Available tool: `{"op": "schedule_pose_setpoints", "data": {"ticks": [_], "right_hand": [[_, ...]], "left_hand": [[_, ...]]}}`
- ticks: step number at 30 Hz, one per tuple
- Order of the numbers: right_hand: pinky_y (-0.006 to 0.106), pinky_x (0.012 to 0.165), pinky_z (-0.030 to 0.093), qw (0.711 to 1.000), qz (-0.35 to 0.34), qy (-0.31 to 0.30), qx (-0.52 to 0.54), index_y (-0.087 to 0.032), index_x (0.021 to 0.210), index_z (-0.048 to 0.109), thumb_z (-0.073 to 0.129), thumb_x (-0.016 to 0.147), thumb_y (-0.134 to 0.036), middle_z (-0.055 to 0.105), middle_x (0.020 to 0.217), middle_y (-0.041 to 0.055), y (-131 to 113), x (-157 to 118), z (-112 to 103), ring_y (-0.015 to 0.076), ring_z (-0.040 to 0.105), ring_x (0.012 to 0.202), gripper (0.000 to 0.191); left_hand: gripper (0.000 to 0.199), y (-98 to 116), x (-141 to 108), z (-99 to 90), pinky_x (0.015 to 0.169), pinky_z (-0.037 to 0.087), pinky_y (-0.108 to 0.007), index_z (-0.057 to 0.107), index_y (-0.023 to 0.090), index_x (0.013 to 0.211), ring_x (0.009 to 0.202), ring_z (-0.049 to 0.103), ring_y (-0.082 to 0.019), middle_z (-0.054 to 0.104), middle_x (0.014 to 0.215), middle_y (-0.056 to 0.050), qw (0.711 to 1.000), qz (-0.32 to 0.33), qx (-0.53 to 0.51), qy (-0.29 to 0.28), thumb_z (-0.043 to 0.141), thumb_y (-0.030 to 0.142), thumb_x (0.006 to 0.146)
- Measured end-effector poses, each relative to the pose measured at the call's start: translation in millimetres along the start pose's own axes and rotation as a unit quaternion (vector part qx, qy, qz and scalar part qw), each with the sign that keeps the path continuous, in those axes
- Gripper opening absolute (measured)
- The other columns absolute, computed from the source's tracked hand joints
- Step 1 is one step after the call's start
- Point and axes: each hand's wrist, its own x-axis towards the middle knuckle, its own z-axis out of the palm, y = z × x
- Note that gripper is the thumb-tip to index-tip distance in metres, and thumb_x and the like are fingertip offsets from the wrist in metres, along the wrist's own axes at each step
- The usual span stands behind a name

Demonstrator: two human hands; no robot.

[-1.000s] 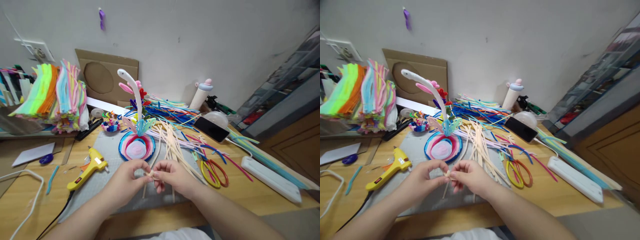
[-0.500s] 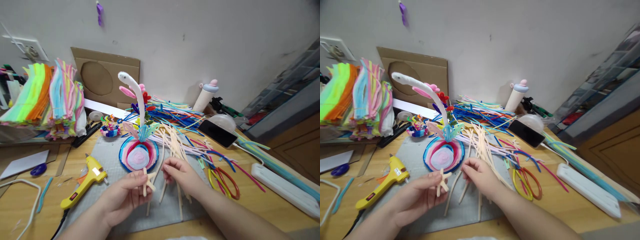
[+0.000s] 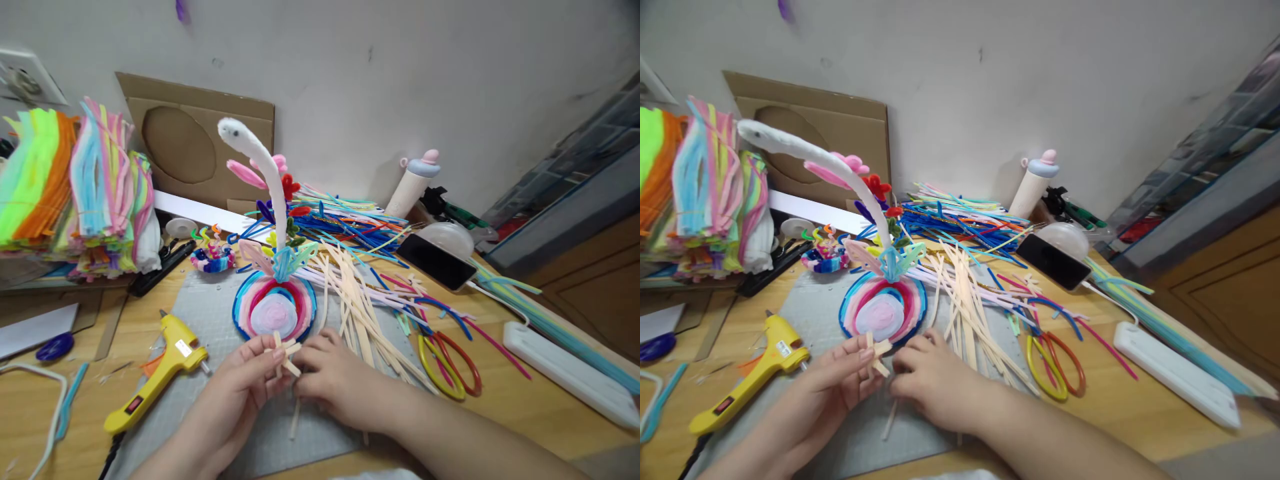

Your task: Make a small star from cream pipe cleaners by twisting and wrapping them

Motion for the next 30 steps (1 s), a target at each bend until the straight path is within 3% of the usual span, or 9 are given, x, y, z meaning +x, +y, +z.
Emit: {"op": "schedule_pose_setpoints", "data": {"ticks": [5,8,11,14,16,19,23,27,30], "right_hand": [[0.037,0.091,0.033,0.998,-0.037,0.034,0.028,-0.016,0.089,0.054,0.042,0.088,-0.012,0.060,0.092,0.0059,3.6,-2.2,0.1,0.0172,0.049,0.091,0.013],[0.030,0.077,0.041,0.986,0.036,0.115,0.118,-0.015,0.089,0.052,0.038,0.087,-0.008,0.058,0.084,0.0062,6.3,-6.4,-8.2,0.0160,0.050,0.082,0.016],[0.027,0.074,0.043,0.946,0.122,0.213,0.210,-0.017,0.097,0.054,0.039,0.089,-0.012,0.060,0.088,0.0058,1.9,-6.7,-13.6,0.0149,0.054,0.083,0.018],[0.024,0.068,0.043,0.905,0.170,0.262,0.290,-0.019,0.094,0.059,0.048,0.088,-0.018,0.062,0.083,0.0027,-9.4,-0.5,-15.5,0.0130,0.056,0.075,0.012],[0.022,0.062,0.042,0.871,0.196,0.265,0.364,-0.018,0.085,0.060,0.053,0.085,-0.021,0.060,0.076,0.0010,-18.3,6.3,-16.1,0.0117,0.055,0.068,0.007],[0.021,0.058,0.041,0.795,0.227,0.254,0.502,-0.017,0.080,0.058,0.058,0.082,-0.025,0.057,0.070,-0.0009,-28.9,16.5,-16.5,0.0098,0.052,0.062,0.008],[0.019,0.053,0.039,0.713,0.209,0.249,0.621,-0.016,0.076,0.058,0.066,0.075,-0.028,0.053,0.065,-0.0030,-34.0,23.6,-14.3,0.0074,0.047,0.056,0.014],[0.018,0.050,0.037,0.684,0.200,0.243,0.658,-0.017,0.084,0.062,0.068,0.074,-0.028,0.059,0.072,-0.0003,-33.0,21.8,-8.8,0.0071,0.048,0.056,0.016],[0.018,0.050,0.038,0.685,0.183,0.239,0.663,-0.017,0.083,0.063,0.067,0.075,-0.029,0.060,0.073,0.0003,-32.8,18.4,-6.3,0.0072,0.049,0.056,0.015]], "left_hand": [[0.005,2.2,-5.4,1.3,0.067,0.046,-0.025,0.061,0.016,0.075,0.067,0.055,-0.012,0.060,0.073,-0.001,0.999,0.031,0.010,-0.042,0.066,0.016,0.074],[0.009,4.2,-11.0,4.6,0.066,0.045,-0.023,0.059,0.017,0.073,0.068,0.054,-0.012,0.058,0.071,0.000,0.994,0.084,0.047,-0.054,0.068,0.017,0.071],[0.012,4.4,-15.0,7.6,0.064,0.043,-0.022,0.057,0.017,0.071,0.068,0.051,-0.012,0.055,0.075,0.000,0.990,0.098,0.065,-0.072,0.069,0.018,0.068],[0.013,2.3,-15.5,8.6,0.062,0.042,-0.021,0.056,0.018,0.071,0.066,0.048,-0.011,0.054,0.074,0.001,0.991,0.087,0.055,-0.085,0.069,0.019,0.068],[0.012,0.9,-14.9,9.1,0.061,0.042,-0.021,0.056,0.018,0.069,0.065,0.048,-0.011,0.054,0.070,0.001,0.992,0.086,0.056,-0.077,0.068,0.018,0.069],[0.010,0.4,-13.9,10.2,0.063,0.042,-0.022,0.058,0.017,0.069,0.065,0.049,-0.012,0.056,0.068,0.001,0.992,0.086,0.061,-0.070,0.068,0.019,0.071],[0.011,0.5,-12.8,9.7,0.064,0.042,-0.022,0.061,0.017,0.073,0.066,0.051,-0.012,0.059,0.069,0.001,0.992,0.099,0.046,-0.063,0.070,0.021,0.069],[0.010,-0.9,-12.8,7.6,0.064,0.041,-0.021,0.060,0.018,0.071,0.064,0.049,-0.011,0.057,0.068,0.002,0.991,0.103,0.045,-0.072,0.069,0.022,0.070],[0.012,-3.1,-13.0,6.6,0.062,0.040,-0.020,0.058,0.018,0.069,0.064,0.047,-0.011,0.055,0.067,0.002,0.990,0.101,0.057,-0.081,0.069,0.023,0.071]]}}
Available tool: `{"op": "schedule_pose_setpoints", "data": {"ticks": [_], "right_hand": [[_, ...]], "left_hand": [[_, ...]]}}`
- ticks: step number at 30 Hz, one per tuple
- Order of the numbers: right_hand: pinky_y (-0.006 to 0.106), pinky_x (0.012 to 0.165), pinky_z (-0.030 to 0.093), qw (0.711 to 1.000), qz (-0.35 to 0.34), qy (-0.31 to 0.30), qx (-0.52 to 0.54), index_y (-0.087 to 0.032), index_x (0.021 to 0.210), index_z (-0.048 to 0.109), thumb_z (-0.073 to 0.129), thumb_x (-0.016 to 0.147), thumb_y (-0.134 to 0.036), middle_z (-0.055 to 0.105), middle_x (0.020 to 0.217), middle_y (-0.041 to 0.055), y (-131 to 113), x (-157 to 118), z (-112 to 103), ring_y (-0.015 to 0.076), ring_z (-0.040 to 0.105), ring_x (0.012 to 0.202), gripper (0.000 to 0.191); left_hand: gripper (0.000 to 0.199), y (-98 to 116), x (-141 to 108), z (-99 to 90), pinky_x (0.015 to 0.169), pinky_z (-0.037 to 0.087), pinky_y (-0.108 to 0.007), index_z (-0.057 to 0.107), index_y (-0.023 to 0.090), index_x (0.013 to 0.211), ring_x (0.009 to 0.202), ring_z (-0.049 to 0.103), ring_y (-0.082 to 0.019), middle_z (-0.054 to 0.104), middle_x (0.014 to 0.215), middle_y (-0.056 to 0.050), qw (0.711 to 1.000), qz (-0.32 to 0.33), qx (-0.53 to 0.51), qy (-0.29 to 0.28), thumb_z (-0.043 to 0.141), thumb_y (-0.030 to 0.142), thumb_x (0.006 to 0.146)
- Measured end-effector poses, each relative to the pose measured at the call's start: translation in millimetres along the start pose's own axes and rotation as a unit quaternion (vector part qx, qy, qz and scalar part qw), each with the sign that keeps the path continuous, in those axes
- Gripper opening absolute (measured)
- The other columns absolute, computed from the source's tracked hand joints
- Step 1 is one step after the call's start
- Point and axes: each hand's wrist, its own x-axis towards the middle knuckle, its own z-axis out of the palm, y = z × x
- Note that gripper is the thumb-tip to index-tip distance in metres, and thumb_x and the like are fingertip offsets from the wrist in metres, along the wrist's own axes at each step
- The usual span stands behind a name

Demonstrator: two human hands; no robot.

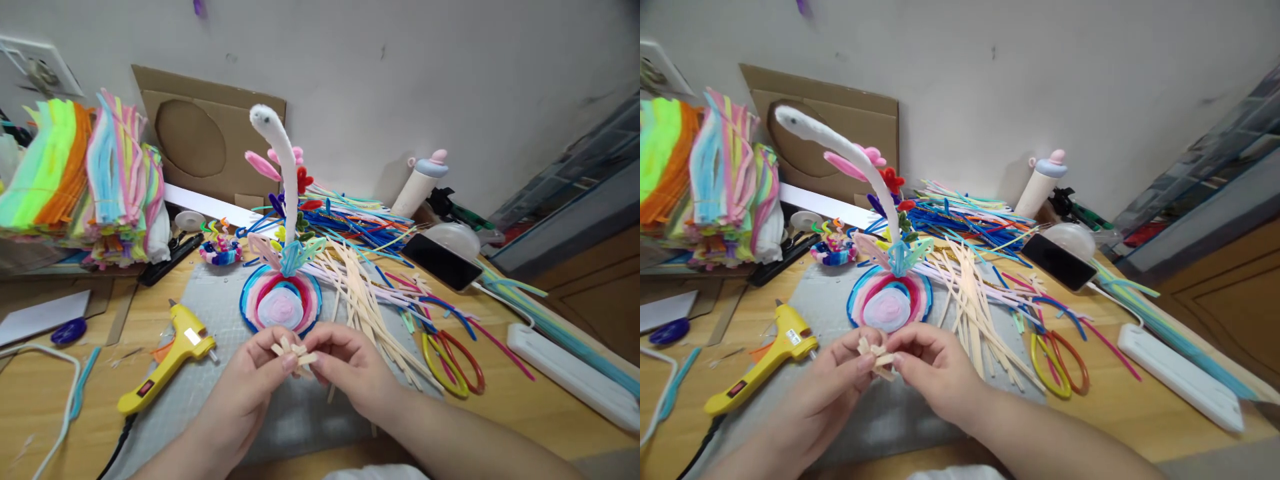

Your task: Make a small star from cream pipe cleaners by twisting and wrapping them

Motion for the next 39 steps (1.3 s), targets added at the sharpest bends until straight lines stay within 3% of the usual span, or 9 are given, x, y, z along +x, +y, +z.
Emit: {"op": "schedule_pose_setpoints", "data": {"ticks": [8,15,22,35,39], "right_hand": [[0.028,0.071,0.044,0.986,-0.113,0.007,-0.122,-0.019,0.081,0.064,0.063,0.079,-0.026,0.057,0.083,0.0042,-3.4,-4.4,-3.1,0.0154,0.055,0.079,0.008],[0.022,0.057,0.041,1.000,0.006,-0.020,0.012,-0.016,0.077,0.064,0.068,0.075,-0.032,0.055,0.074,0.0010,-7.0,-1.0,-4.2,0.0099,0.050,0.062,0.017],[0.022,0.056,0.043,1.000,0.006,-0.018,0.000,-0.014,0.073,0.063,0.068,0.074,-0.031,0.056,0.072,0.0013,-10.0,-2.3,-3.9,0.0103,0.052,0.063,0.017],[0.017,0.048,0.036,0.986,0.132,-0.004,0.097,-0.013,0.070,0.060,0.071,0.069,-0.030,0.054,0.064,-0.0021,-9.0,-1.2,-6.7,0.0055,0.046,0.051,0.021],[0.017,0.048,0.036,0.984,0.134,0.001,0.113,-0.013,0.071,0.061,0.072,0.069,-0.030,0.056,0.065,-0.0017,-7.5,-1.0,-6.8,0.0059,0.047,0.052,0.020]], "left_hand": [[0.018,-3.6,1.5,4.9,0.062,0.038,-0.020,0.059,0.018,0.066,0.066,0.047,-0.012,0.055,0.069,0.001,0.998,0.006,0.043,0.036,0.075,0.025,0.063],[0.021,-4.1,0.7,5.7,0.060,0.041,-0.021,0.059,0.018,0.065,0.063,0.050,-0.013,0.056,0.064,0.001,0.998,-0.015,0.042,0.033,0.076,0.029,0.061],[0.019,-3.8,1.0,6.3,0.057,0.041,-0.020,0.060,0.017,0.065,0.059,0.053,-0.011,0.057,0.061,0.002,0.998,-0.019,0.049,0.017,0.076,0.027,0.062],[0.011,-8.6,0.2,-0.7,0.066,0.045,-0.024,0.065,0.020,0.069,0.071,0.055,-0.016,0.062,0.070,-0.001,0.988,0.055,0.138,0.038,0.075,0.021,0.064],[0.015,-8.6,-0.1,0.0,0.063,0.045,-0.023,0.066,0.021,0.072,0.068,0.056,-0.015,0.063,0.071,0.000,0.989,0.047,0.128,0.059,0.077,0.022,0.061]]}}
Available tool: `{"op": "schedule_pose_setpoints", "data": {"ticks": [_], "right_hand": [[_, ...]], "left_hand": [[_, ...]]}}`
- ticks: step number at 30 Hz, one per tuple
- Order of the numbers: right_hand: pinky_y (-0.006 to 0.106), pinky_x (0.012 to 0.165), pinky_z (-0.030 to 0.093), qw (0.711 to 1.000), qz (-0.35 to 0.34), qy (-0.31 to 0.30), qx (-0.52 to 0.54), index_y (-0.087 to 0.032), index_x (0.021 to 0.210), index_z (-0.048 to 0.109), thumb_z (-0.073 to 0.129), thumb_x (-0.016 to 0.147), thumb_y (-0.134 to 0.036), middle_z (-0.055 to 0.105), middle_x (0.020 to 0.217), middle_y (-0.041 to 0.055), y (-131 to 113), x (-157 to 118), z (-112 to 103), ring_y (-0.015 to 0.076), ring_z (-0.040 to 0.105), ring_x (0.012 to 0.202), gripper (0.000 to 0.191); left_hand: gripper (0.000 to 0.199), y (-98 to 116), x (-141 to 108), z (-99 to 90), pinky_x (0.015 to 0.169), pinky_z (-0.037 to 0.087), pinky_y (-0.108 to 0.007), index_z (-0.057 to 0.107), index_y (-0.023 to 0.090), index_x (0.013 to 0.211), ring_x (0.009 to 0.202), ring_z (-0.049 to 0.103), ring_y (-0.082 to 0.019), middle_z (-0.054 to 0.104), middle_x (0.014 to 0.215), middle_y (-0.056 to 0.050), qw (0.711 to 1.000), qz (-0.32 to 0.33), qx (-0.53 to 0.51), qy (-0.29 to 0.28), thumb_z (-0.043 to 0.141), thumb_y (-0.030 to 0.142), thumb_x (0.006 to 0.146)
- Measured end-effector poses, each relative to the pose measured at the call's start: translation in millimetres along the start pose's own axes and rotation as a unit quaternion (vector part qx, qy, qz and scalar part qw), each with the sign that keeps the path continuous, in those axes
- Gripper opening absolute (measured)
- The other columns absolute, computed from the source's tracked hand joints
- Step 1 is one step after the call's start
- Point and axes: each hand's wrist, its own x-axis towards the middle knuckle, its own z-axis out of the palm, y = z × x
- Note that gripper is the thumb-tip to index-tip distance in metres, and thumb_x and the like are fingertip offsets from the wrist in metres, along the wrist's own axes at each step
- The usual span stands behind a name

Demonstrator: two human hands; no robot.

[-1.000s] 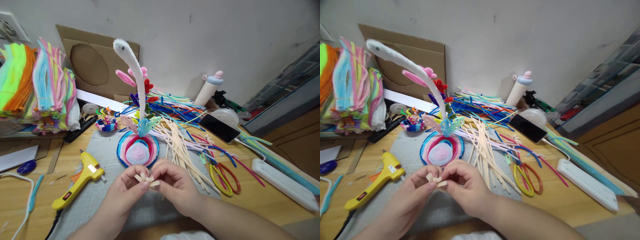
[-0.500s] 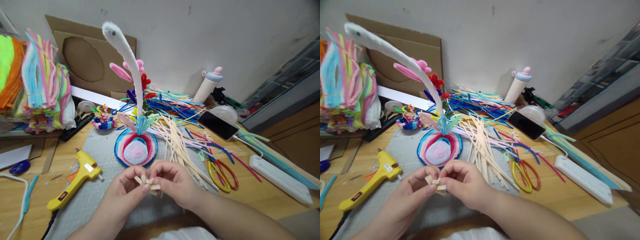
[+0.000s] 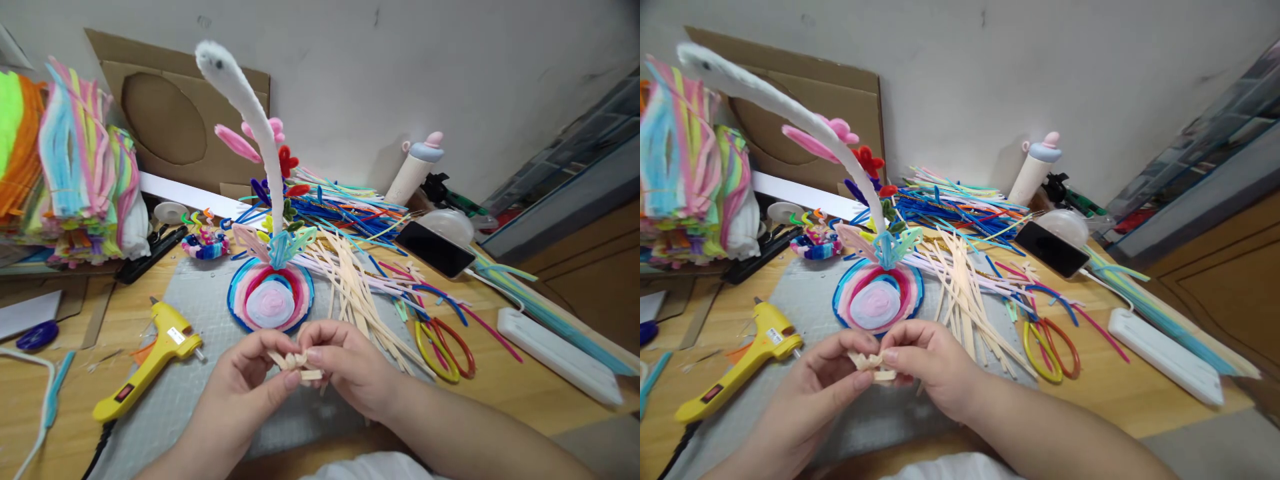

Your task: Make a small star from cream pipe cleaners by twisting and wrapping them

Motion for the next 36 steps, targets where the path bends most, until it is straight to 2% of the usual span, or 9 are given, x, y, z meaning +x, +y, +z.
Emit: {"op": "schedule_pose_setpoints", "data": {"ticks": [4,11,17,23,29,36], "right_hand": [[0.017,0.052,0.039,0.999,-0.036,-0.010,0.026,-0.013,0.073,0.063,0.073,0.069,-0.026,0.058,0.069,-0.0011,4.7,1.6,-2.6,0.0062,0.050,0.056,0.017],[0.017,0.053,0.041,0.998,-0.039,-0.040,0.030,-0.013,0.077,0.064,0.076,0.067,-0.021,0.062,0.074,0.0000,5.7,4.9,-4.5,0.0059,0.054,0.057,0.017],[0.018,0.054,0.042,0.997,-0.059,-0.041,0.023,-0.013,0.076,0.064,0.075,0.068,-0.020,0.062,0.074,0.0001,5.1,4.9,-4.9,0.0061,0.055,0.058,0.015],[0.020,0.054,0.041,0.997,-0.049,-0.057,0.007,-0.012,0.077,0.064,0.072,0.072,-0.023,0.060,0.071,0.0005,5.3,5.2,-8.7,0.0069,0.053,0.057,0.014],[0.019,0.054,0.039,0.998,-0.051,-0.035,-0.009,-0.013,0.074,0.062,0.072,0.072,-0.024,0.058,0.069,-0.0012,5.6,5.0,-8.8,0.0064,0.050,0.057,0.015],[0.020,0.057,0.041,0.997,-0.053,-0.059,0.023,-0.013,0.084,0.064,0.074,0.070,-0.022,0.062,0.075,0.0011,6.2,5.0,-6.8,0.0074,0.054,0.061,0.019]], "left_hand": [[0.015,2.6,-0.6,2.9,0.061,0.046,-0.022,0.065,0.020,0.067,0.065,0.056,-0.014,0.063,0.067,0.001,0.999,-0.021,-0.029,0.007,0.078,0.023,0.060],[0.015,3.8,1.6,-0.6,0.061,0.047,-0.021,0.066,0.019,0.066,0.064,0.058,-0.013,0.065,0.066,0.001,0.998,-0.035,-0.039,0.017,0.079,0.024,0.059],[0.013,2.5,1.9,-1.5,0.062,0.047,-0.021,0.067,0.019,0.067,0.063,0.060,-0.013,0.066,0.066,0.001,0.998,-0.030,-0.049,0.001,0.078,0.023,0.061],[0.010,1.8,2.8,-0.7,0.060,0.048,-0.020,0.067,0.019,0.066,0.062,0.059,-0.011,0.065,0.065,0.003,0.999,-0.022,-0.042,-0.012,0.076,0.022,0.063],[0.012,2.6,1.7,0.8,0.059,0.047,-0.017,0.067,0.019,0.064,0.061,0.058,-0.010,0.065,0.064,0.003,0.998,-0.022,-0.057,-0.003,0.078,0.022,0.060],[0.014,-2.1,1.7,-3.5,0.060,0.047,-0.019,0.067,0.019,0.067,0.062,0.058,-0.011,0.066,0.065,0.001,0.998,-0.033,-0.062,-0.003,0.078,0.024,0.060]]}}
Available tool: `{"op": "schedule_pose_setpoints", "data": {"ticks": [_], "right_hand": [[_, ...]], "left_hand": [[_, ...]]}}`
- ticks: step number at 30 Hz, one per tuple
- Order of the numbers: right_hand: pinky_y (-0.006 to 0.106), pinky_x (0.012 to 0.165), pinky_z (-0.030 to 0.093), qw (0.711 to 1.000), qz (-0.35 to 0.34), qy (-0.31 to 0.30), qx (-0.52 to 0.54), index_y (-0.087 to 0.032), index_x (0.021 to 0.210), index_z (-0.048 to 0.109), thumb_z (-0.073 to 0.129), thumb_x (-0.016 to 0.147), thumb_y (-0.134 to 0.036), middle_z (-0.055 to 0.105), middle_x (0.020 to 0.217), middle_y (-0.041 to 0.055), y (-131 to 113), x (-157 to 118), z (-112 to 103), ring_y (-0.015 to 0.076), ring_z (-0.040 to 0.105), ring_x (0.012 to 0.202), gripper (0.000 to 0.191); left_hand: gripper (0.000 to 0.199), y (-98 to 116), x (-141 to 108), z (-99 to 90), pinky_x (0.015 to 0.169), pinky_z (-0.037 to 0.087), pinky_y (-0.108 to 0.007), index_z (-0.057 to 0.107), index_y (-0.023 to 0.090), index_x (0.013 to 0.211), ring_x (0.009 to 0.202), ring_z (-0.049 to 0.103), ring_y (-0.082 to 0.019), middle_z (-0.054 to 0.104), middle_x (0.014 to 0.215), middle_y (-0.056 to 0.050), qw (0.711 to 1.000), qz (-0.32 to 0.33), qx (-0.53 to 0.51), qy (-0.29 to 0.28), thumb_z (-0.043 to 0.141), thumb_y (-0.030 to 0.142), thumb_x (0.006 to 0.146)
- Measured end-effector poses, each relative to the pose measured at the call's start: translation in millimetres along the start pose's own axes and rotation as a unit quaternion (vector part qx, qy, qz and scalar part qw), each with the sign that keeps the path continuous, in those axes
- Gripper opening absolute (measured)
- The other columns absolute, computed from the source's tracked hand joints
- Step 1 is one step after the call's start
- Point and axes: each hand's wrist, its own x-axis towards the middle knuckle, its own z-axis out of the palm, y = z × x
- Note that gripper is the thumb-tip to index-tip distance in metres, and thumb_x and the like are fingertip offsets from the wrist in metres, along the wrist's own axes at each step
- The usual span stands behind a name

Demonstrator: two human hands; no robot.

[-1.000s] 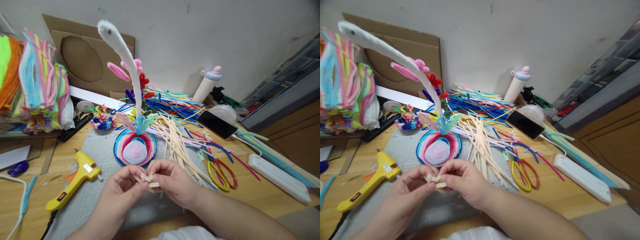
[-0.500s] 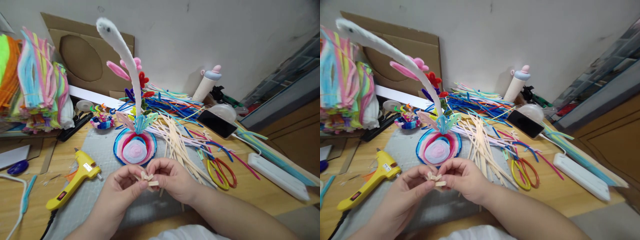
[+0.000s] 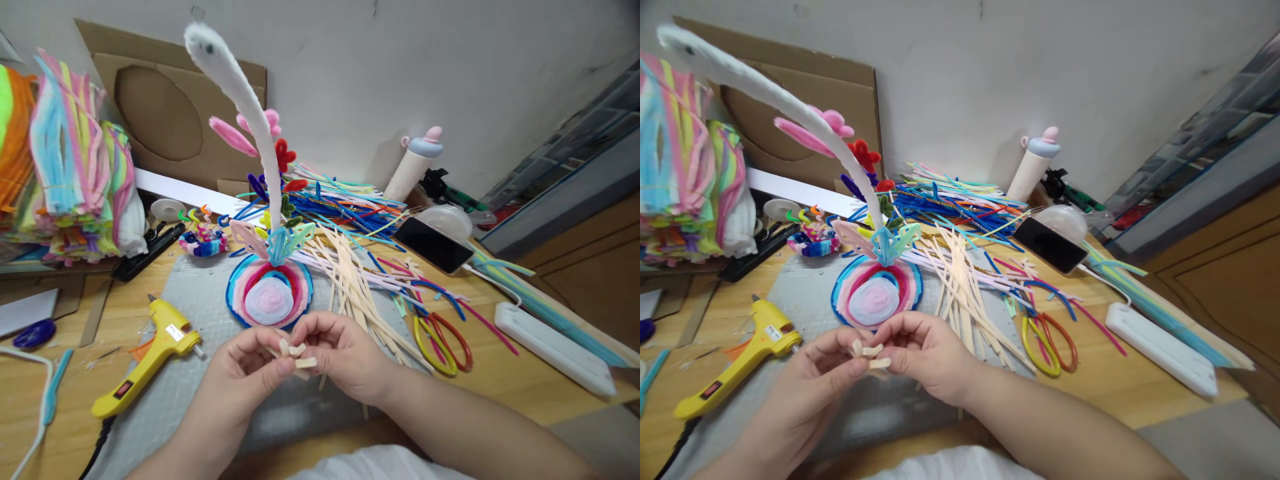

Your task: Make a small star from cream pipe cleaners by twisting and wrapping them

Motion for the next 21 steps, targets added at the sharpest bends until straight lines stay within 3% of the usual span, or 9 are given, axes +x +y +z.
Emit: {"op": "schedule_pose_setpoints", "data": {"ticks": [9,15,21], "right_hand": [[0.020,0.055,0.039,1.000,-0.011,0.006,-0.025,-0.013,0.075,0.061,0.073,0.071,-0.027,0.057,0.072,-0.0009,-2.1,-0.6,2.8,0.0069,0.051,0.059,0.019],[0.018,0.051,0.035,0.999,0.021,0.026,0.011,-0.012,0.075,0.060,0.074,0.070,-0.029,0.055,0.067,-0.0017,1.3,0.2,2.9,0.0054,0.048,0.054,0.023],[0.019,0.054,0.036,0.997,0.057,0.041,0.028,-0.011,0.075,0.060,0.074,0.069,-0.031,0.058,0.069,-0.0002,-2.5,0.2,4.0,0.0058,0.050,0.056,0.025]], "left_hand": [[0.010,-0.6,1.0,1.9,0.060,0.046,-0.017,0.068,0.020,0.066,0.063,0.058,-0.009,0.066,0.066,0.003,1.000,0.024,-0.001,-0.014,0.078,0.021,0.062],[0.008,-1.8,0.8,0.6,0.065,0.048,-0.022,0.070,0.022,0.068,0.067,0.062,-0.013,0.068,0.070,0.002,0.999,0.031,0.020,-0.013,0.076,0.021,0.063],[0.010,-4.1,1.4,-1.2,0.068,0.047,-0.020,0.070,0.023,0.068,0.071,0.060,-0.012,0.068,0.072,0.002,0.994,0.085,0.070,0.001,0.075,0.015,0.064]]}}
